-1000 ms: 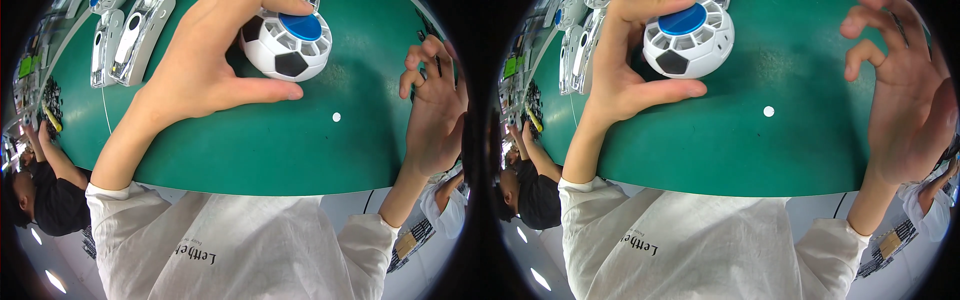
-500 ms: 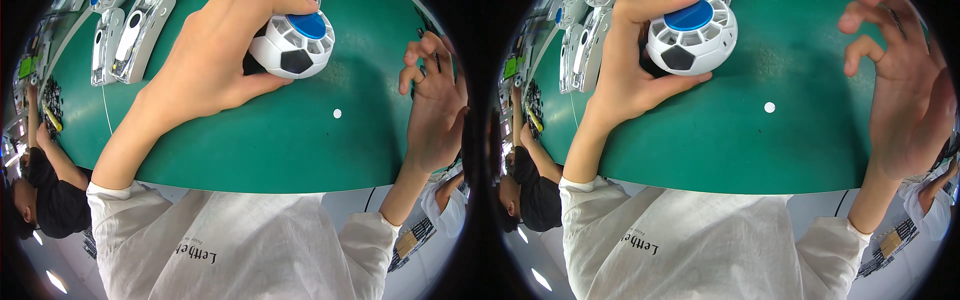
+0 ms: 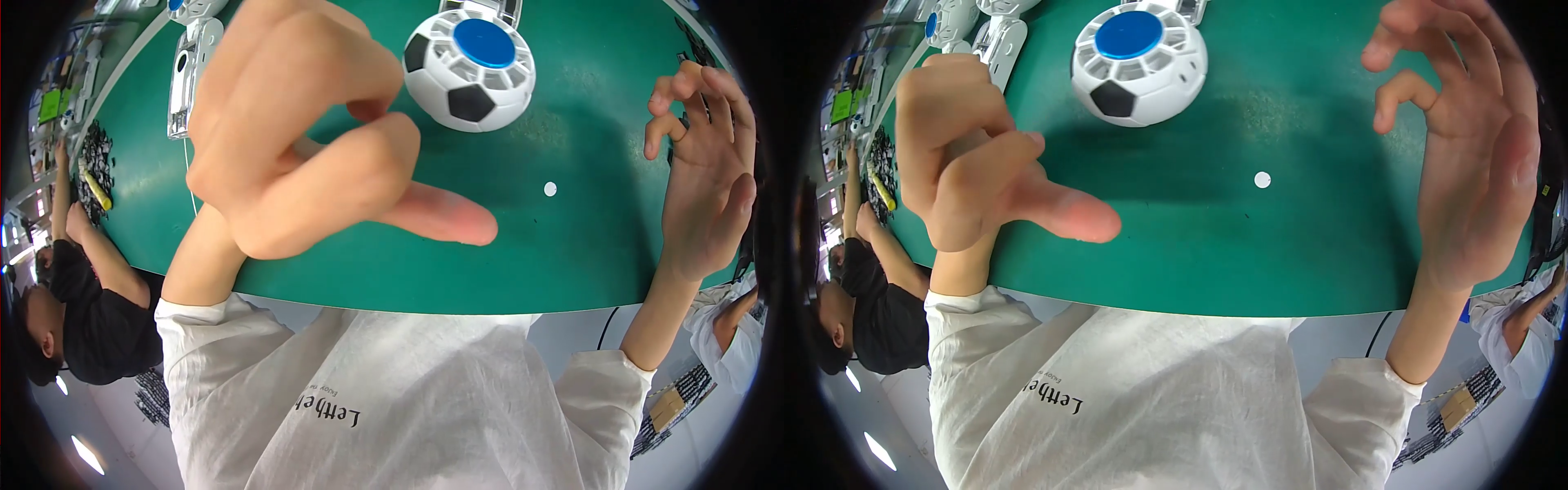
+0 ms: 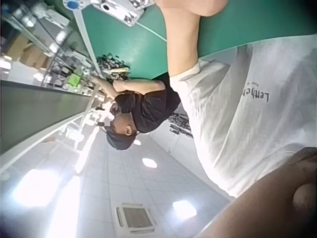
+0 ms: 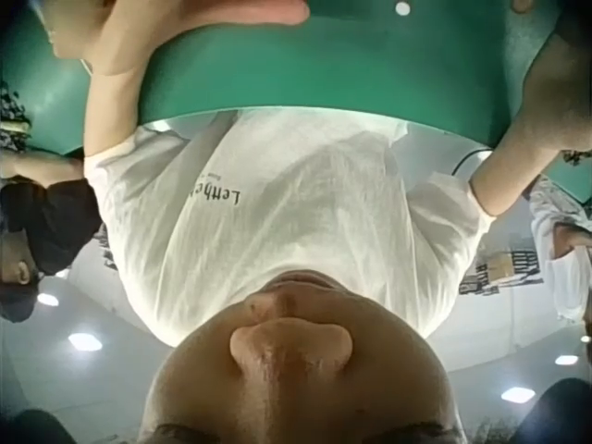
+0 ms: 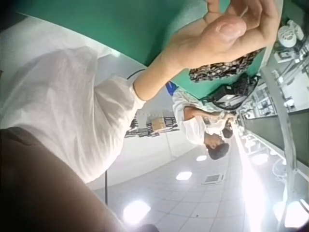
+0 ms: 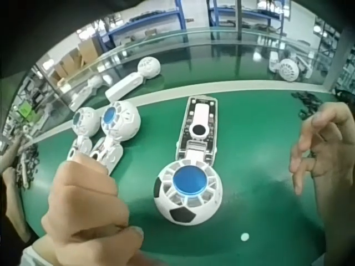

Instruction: The recorder is assembling small plastic electronic components, specifically parts for a handheld device or fan, at a factory workbench.

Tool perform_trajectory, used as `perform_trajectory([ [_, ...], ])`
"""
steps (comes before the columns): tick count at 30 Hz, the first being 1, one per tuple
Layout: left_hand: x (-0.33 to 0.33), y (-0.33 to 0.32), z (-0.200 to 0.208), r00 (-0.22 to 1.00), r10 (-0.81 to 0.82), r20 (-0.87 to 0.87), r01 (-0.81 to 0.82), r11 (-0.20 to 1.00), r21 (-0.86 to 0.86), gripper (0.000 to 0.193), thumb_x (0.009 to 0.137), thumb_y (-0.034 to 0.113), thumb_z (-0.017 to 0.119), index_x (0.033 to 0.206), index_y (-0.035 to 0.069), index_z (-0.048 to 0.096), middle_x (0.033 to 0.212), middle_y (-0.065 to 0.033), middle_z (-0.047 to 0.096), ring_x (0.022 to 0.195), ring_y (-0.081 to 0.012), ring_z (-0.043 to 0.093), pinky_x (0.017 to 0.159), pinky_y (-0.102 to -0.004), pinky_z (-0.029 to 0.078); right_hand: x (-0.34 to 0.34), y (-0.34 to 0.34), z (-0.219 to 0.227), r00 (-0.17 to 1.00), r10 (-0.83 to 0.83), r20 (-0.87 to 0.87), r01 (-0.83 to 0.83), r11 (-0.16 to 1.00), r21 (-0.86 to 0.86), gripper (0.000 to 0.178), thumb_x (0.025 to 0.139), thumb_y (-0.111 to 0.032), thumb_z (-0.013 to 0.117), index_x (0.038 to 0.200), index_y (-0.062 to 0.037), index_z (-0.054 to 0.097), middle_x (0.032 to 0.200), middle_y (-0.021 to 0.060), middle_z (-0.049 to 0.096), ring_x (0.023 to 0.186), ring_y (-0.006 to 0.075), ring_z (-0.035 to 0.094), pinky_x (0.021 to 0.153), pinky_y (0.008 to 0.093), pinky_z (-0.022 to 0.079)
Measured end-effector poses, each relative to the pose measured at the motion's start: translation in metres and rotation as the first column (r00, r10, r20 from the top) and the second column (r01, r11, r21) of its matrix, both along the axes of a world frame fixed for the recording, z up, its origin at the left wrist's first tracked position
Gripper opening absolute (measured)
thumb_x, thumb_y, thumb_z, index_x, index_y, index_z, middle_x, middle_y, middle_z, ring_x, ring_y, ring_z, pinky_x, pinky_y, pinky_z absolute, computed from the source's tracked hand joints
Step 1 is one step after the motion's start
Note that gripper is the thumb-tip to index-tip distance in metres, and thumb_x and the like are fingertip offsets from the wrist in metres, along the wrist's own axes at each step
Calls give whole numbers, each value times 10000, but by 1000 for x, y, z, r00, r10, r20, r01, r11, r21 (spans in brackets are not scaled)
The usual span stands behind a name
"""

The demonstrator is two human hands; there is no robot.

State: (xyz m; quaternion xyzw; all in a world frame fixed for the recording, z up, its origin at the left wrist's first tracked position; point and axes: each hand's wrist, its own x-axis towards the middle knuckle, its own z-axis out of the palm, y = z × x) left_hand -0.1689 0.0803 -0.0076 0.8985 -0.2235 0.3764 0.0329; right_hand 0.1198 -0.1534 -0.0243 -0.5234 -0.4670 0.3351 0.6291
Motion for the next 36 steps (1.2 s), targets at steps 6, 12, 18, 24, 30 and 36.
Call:
perform_trajectory([
  [6, 1, -9, -13, 994, 72, 78, -63, 991, -116, 558, 830, 504, 802, 794, -1, 567, 746, -93, 506, 639, -217, 464, 483, -322, 339, -2, 2, 2, 999, -10, 36, 10, 1000, 4, 738, 971, -519, 548, 1460, 10, 393, 1393, 209, 483, 1085, 280, 570, 739, 355, 510],
  [12, -3, -15, -13, 990, 140, 23, -133, 971, -199, 424, 906, 321, 784, 856, -33, 557, 817, -121, 531, 669, -239, 498, 517, -318, 388, -3, 1, 4, 997, -34, 76, 34, 999, 0, 727, 972, -512, 547, 1453, 14, 403, 1382, 209, 493, 1087, 281, 573, 745, 357, 510],
  [18, 14, -18, -30, 954, 228, 197, -29, 721, -693, 313, 884, 135, 805, 808, -34, 554, 842, -151, 584, 667, -252, 531, 548, -327, 447, -7, -1, 5, 993, -51, 108, 52, 999, -8, 716, 973, -504, 546, 1445, 18, 414, 1371, 210, 503, 1090, 282, 575, 750, 360, 509],
  [24, 12, -12, 1, 904, 153, -400, -372, 742, -558, 623, 803, 204, 847, 1329, -25, 606, 1308, -238, 622, 1206, -367, 614, 1016, -396, 487, -4, -8, 5, 988, -66, 140, 69, 998, -16, 706, 975, -496, 546, 1438, 22, 425, 1359, 211, 513, 1093, 283, 578, 755, 362, 509],
  [30, 29, -22, 1, 819, -45, -571, -443, 582, -681, 565, 831, 170, 811, 1322, -56, 646, 1366, -251, 627, 1263, -399, 626, 1045, -422, 518, 4, -17, -1, 982, -82, 172, 88, 996, -30, 696, 976, -489, 545, 1430, 26, 435, 1348, 212, 522, 1095, 284, 581, 760, 364, 509],
  [36, 44, -2, -28, 958, -96, -271, -90, 795, -600, 591, 816, 138, 809, 1348, -50, 633, 1392, -253, 609, 1249, -385, 638, 1039, -406, 523, 10, -12, -3, 973, -89, 212, 98, 995, -32, 686, 977, -481, 545, 1423, 30, 446, 1337, 213, 532, 1098, 284, 583, 766, 367, 508],
])
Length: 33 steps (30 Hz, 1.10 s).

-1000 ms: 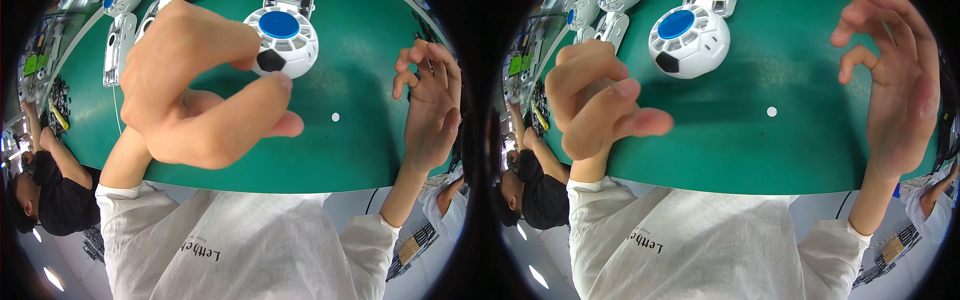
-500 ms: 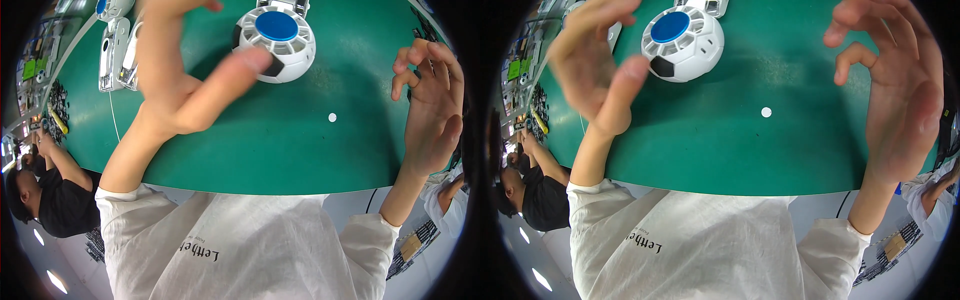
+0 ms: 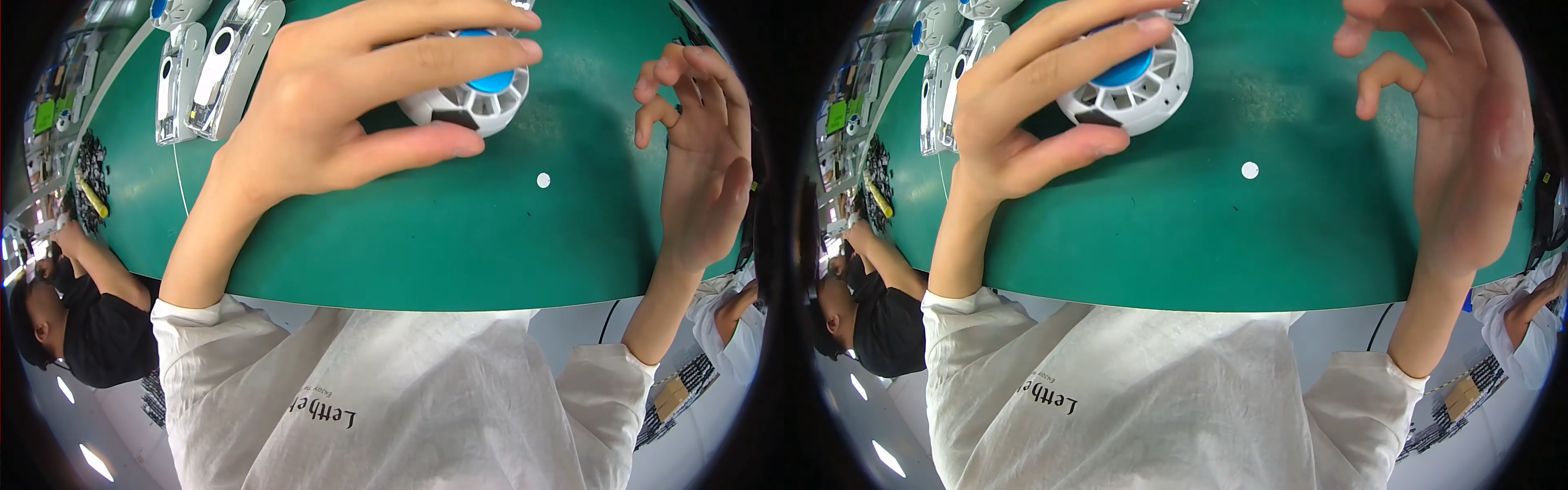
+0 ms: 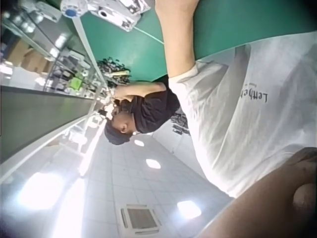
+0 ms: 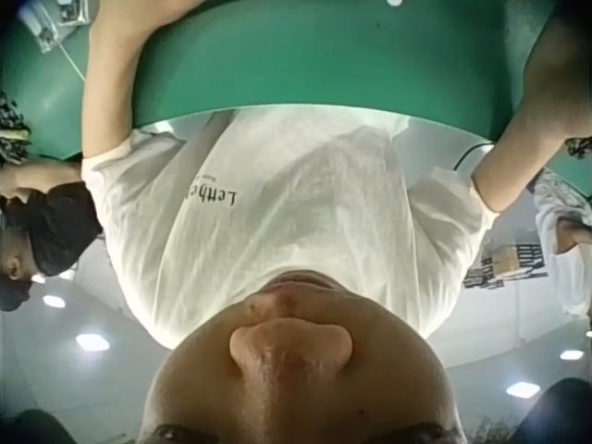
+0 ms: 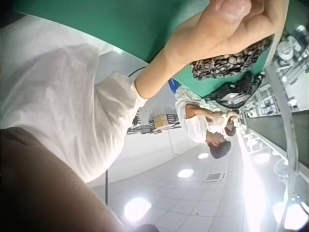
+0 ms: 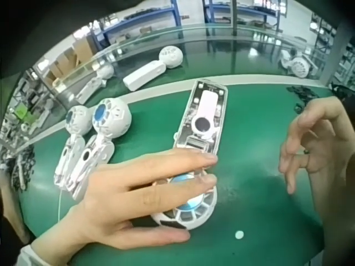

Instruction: The recorder is assembling small plastic electronic components, specifically parts for a handheld device or fan, at a factory workbench.

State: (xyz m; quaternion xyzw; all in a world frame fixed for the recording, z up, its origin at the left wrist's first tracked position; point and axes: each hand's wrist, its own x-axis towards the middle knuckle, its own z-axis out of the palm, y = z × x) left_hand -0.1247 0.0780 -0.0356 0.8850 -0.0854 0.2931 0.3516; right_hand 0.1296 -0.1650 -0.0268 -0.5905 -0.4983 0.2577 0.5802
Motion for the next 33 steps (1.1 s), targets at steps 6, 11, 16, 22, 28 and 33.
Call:
perform_trajectory([
  [6, 16, 16, -28, 896, -243, 372, 108, 931, 348, 628, 797, 100, 806, 1378, -44, 617, 1424, -254, 588, 1233, -367, 652, 1032, -388, 531, -1, 17, -1, 999, 19, 48, -19, 1000, 10, 676, 979, -473, 544, 1415, 35, 456, 1326, 214, 542, 1100, 285, 586, 771, 369, 508],
  [11, 12, 20, -25, 891, -255, 376, 151, 947, 285, 624, 793, 85, 791, 1377, -49, 617, 1426, -263, 584, 1232, -369, 653, 1025, -382, 533, -11, 27, 6, 995, 22, 93, -23, 1000, 12, 668, 980, -467, 543, 1409, 38, 465, 1317, 214, 550, 1102, 286, 588, 775, 371, 508],
  [16, 10, 20, -25, 890, -274, 364, 216, 957, 192, 619, 788, 66, 771, 1376, -56, 618, 1428, -274, 580, 1231, -371, 655, 1018, -373, 536, -5, 24, 3, 993, 21, 118, -21, 1000, 6, 660, 981, -461, 543, 1403, 41, 474, 1307, 215, 558, 1105, 287, 590, 780, 373, 507],
  [22, 15, 19, -28, 867, -293, 403, 222, 951, 214, 610, 788, 57, 769, 1369, -59, 622, 1430, -274, 580, 1234, -382, 652, 1010, -372, 542, -6, 26, 5, 987, 1, 163, 0, 1000, -3, 650, 982, -453, 542, 1396, 45, 485, 1296, 216, 568, 1107, 288, 593, 785, 375, 507],
  [28, -2, 0, -1, 999, -4, -49, 5, 999, 33, 599, 757, 106, 828, 1308, -44, 646, 1352, -214, 638, 1250, -350, 643, 1061, -410, 508, -40, 47, 14, 976, -4, 218, 3, 1000, 2, 641, 983, -445, 542, 1388, 50, 495, 1285, 217, 578, 1110, 288, 596, 790, 377, 507],
  [33, -14, -7, 9, 983, 99, -156, -99, 995, 10, 569, 753, 131, 841, 1267, -29, 657, 1305, -182, 664, 1256, -334, 639, 1088, -431, 487, -69, 89, 35, 574, 311, 758, -552, 830, 78, 432, 921, -278, 657, 1244, 5, 611, 1254, 160, 627, 1126, 272, 601, 943, 372, 493],
])
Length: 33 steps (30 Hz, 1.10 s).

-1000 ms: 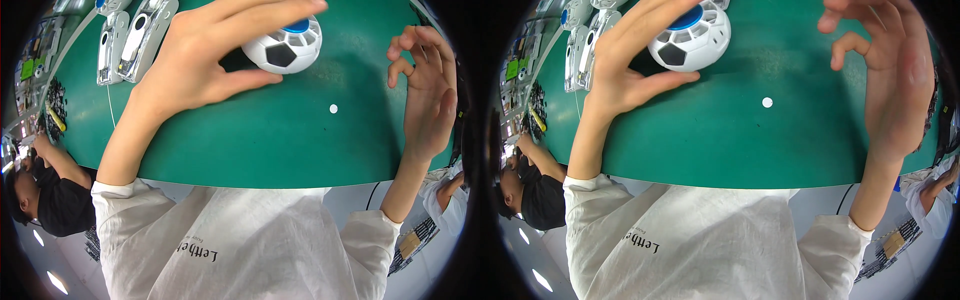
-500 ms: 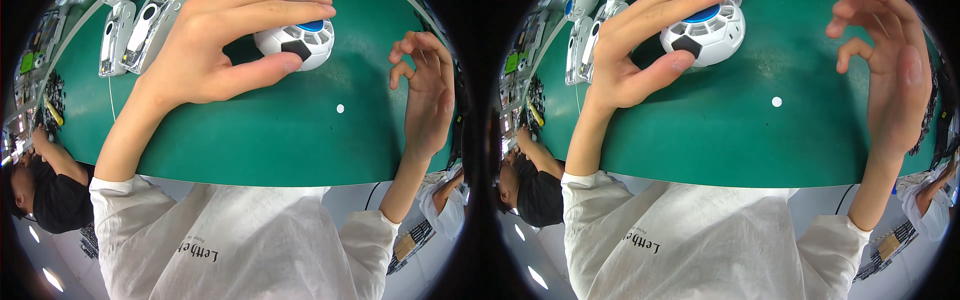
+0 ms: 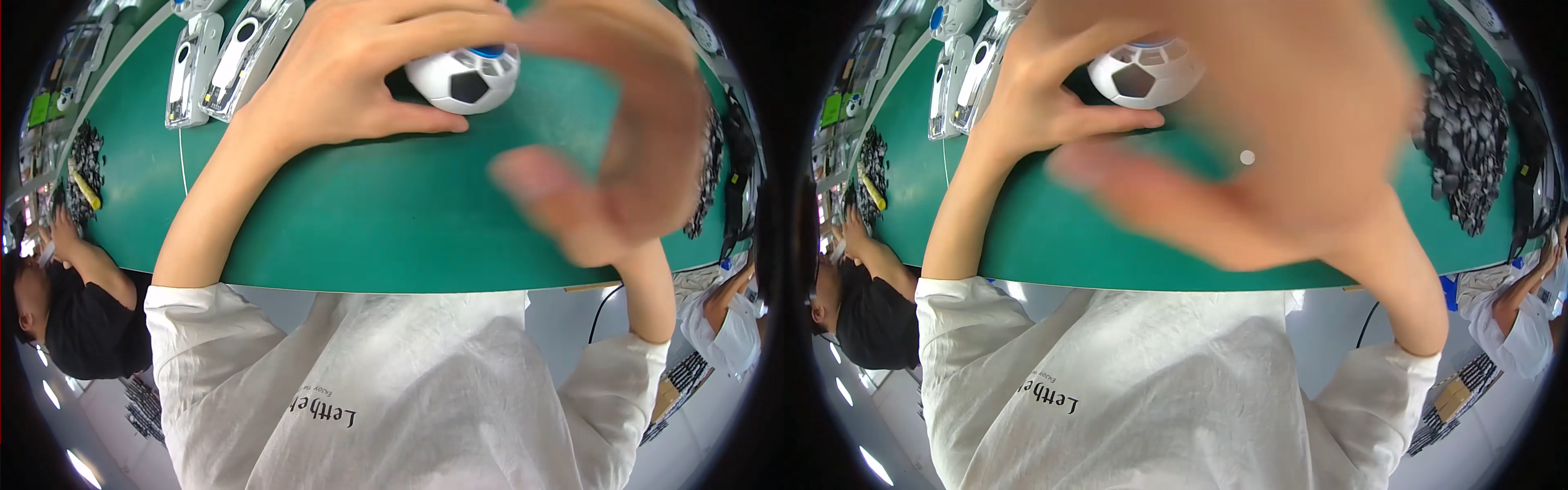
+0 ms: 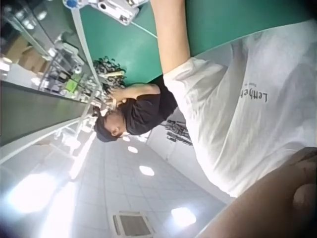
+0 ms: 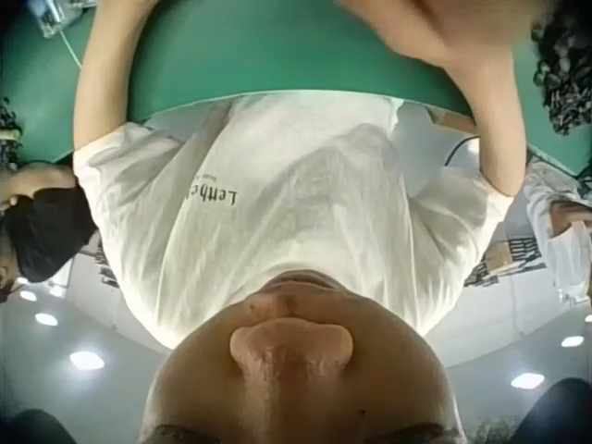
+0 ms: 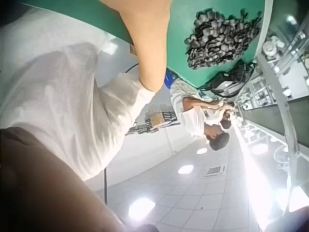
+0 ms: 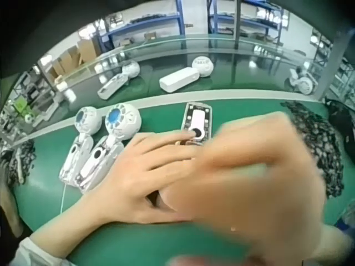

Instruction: The recorder is assembling small plastic electronic components, specifically parts for a handheld device or fan, at a factory workbench.

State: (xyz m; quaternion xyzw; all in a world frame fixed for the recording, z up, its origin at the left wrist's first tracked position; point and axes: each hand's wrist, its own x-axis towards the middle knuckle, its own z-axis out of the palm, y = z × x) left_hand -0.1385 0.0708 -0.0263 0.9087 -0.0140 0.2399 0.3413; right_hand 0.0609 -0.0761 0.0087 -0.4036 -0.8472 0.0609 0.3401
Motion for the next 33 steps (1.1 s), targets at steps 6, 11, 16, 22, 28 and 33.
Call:
perform_trajectory([
  [6, 4, 5, -4, 958, -105, 266, 103, 994, 22, 490, 778, 147, 809, 1220, -3, 659, 1258, -159, 676, 1258, -323, 639, 1108, -451, 462, -94, 60, -39, 952, 56, -302, 84, 899, 431, 106, 836, -276, 704, 841, -181, 660, 924, -35, 603, 963, 209, 628, 739, 323, 540],
  [11, 37, -1, -41, 905, -146, 399, 155, 988, 9, 424, 799, 161, 783, 1180, 19, 661, 1219, -140, 686, 1259, -315, 638, 1125, -468, 441, -100, 86, -70, 987, -153, 39, 91, 750, 655, 166, 829, -340, 723, 889, -188, 695, 970, -33, 617, 987, 190, 632, 806, 328, 557],
  [16, 44, 28, -74, 832, -149, 534, 176, 984, 0, 359, 820, 174, 756, 1141, 41, 663, 1180, -121, 695, 1260, -306, 638, 1142, -485, 420, -118, 85, -62, 998, -49, -26, 56, 870, 490, 225, 829, -367, 723, 935, -168, 717, 1009, -24, 629, 1002, 190, 634, 844, 336, 554],
  [22, 22, -6, -16, 968, -62, 242, 25, 988, 153, 388, 827, 197, 763, 1164, 43, 648, 1174, -117, 699, 1261, -305, 638, 1143, -491, 416, -140, 69, -76, 994, 61, -92, -12, 886, 463, 232, 791, -346, 741, 892, -142, 700, 965, -4, 640, 977, 213, 640, 835, 333, 546],
  [28, 18, -9, -20, 986, 108, 126, -139, 954, 264, 584, 679, 226, 885, 1173, 19, 652, 1118, -141, 681, 1038, -281, 649, 905, -386, 493, -133, 33, -60, 987, 129, -92, -57, 830, 554, 231, 819, -360, 728, 845, -132, 705, 903, 10, 647, 936, 209, 643, 808, 349, 547],
  [33, 37, 17, -64, 916, -7, 401, -21, 998, 66, 640, 662, 246, 922, 1190, 22, 637, 1138, -135, 678, 1069, -287, 647, 939, -406, 481, -111, 82, -44, 976, 145, -161, 6, 724, 690, 216, 809, -339, 722, 833, -126, 692, 921, 10, 654, 922, 196, 636, 800, 354, 544],
])
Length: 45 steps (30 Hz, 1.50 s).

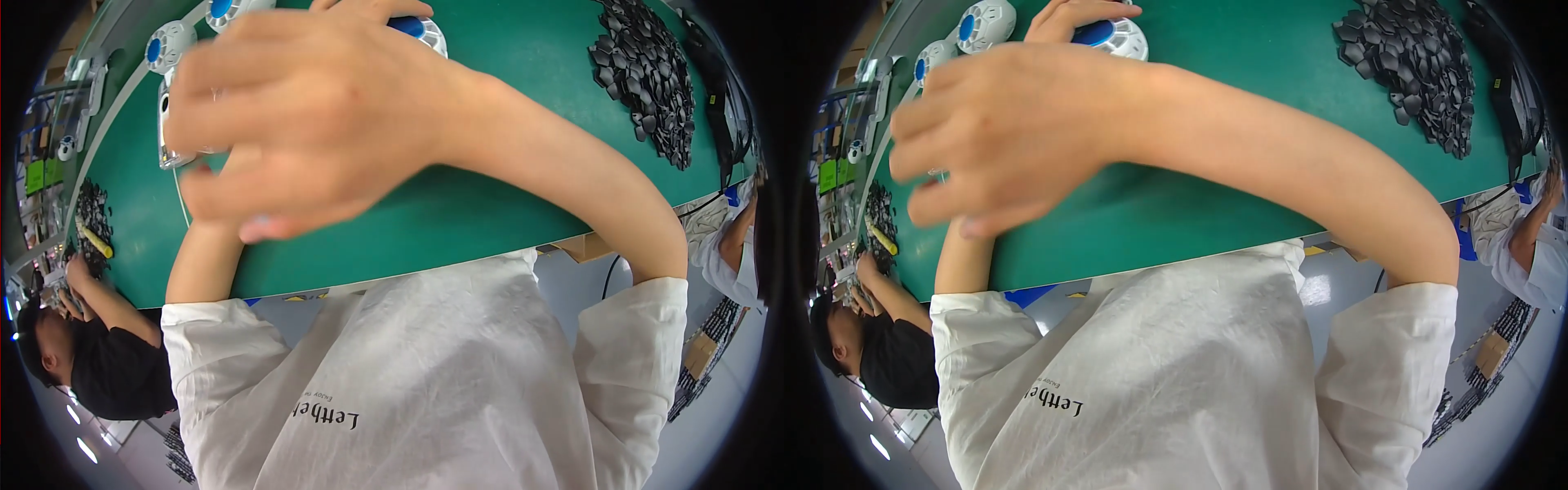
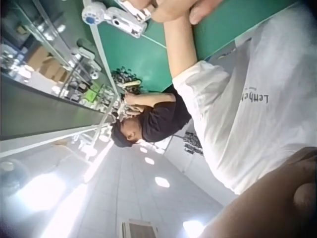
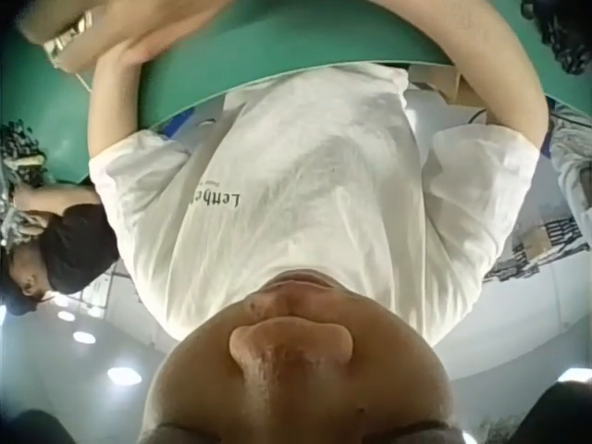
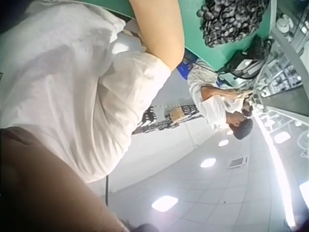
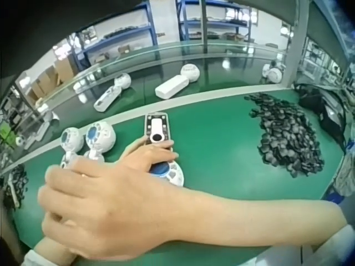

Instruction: The recorder is assembling small plastic electronic components, specifically parts for a handheld device or fan, at a factory workbench.

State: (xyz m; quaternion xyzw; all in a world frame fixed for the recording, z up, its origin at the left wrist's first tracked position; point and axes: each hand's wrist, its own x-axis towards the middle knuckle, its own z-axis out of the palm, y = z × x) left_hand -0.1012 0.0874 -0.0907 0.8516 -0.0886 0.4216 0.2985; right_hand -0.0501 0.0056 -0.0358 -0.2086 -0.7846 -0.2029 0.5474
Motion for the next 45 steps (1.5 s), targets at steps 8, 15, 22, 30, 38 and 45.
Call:
perform_trajectory([
  [8, -8, -21, 20, 963, 172, -207, -144, 979, 144, 504, 714, 187, 894, 1119, -7, 665, 1013, -120, 669, 839, -248, 616, 784, -326, 489, -30, -26, -42, 969, 151, -195, -209, 923, -324, 199, 758, -315, 724, 754, -124, 668, 888, -12, 654, 897, 171, 626, 777, 320, 531],
  [15, 30, 2, -14, 930, -239, 280, 245, 969, 13, 678, 671, 278, 956, 1206, 41, 614, 1215, -134, 681, 1232, -321, 650, 1121, -477, 436, 14, -95, -30, 995, 37, 92, 0, 929, -369, 154, 653, -238, 728, 675, -129, 622, 748, -26, 599, 724, 138, 576, 626, 302, 448],
  [22, 13, -12, 34, 970, 54, -238, -7, 981, 192, 691, 676, 282, 958, 1212, 25, 606, 1199, -169, 676, 1169, -327, 664, 1052, -443, 487, 54, -98, -4, 883, 263, 388, 42, 781, -624, 93, 740, -116, 671, 759, -66, 595, 763, 31, 528, 704, 142, 524, 610, 246, 388],
  [30, -18, -15, 49, 912, 179, -370, -81, 961, 264, 756, 653, 252, 986, 1243, 4, 583, 1185, -183, 658, 1077, -313, 660, 940, -395, 517, 126, -44, 9, 936, -353, -2, 262, 698, -667, 67, 942, -59, 646, 969, -3, 671, 807, 39, 677, 704, 84, 601, 593, 230, 438],
  [38, 28, 7, 1, 939, -281, 198, 267, 959, 97, 789, 640, 213, 997, 1272, 7, 572, 1182, -181, 647, 1052, -311, 652, 917, -383, 521, 124, -44, 9, 894, -427, -136, 201, 653, -730, 89, 935, -72, 629, 985, -5, 661, 795, 39, 655, 717, 102, 601, 623, 256, 433],
  [45, 4, -10, 23, 982, -96, 162, 83, 992, 91, 681, 638, 206, 996, 1149, 38, 579, 1122, -174, 628, 987, -280, 635, 872, -376, 517, 123, -50, 7, 900, -415, -136, 160, 603, -782, 123, 930, -69, 622, 1036, -19, 661, 944, 57, 678, 835, 113, 616, 695, 258, 450],
])
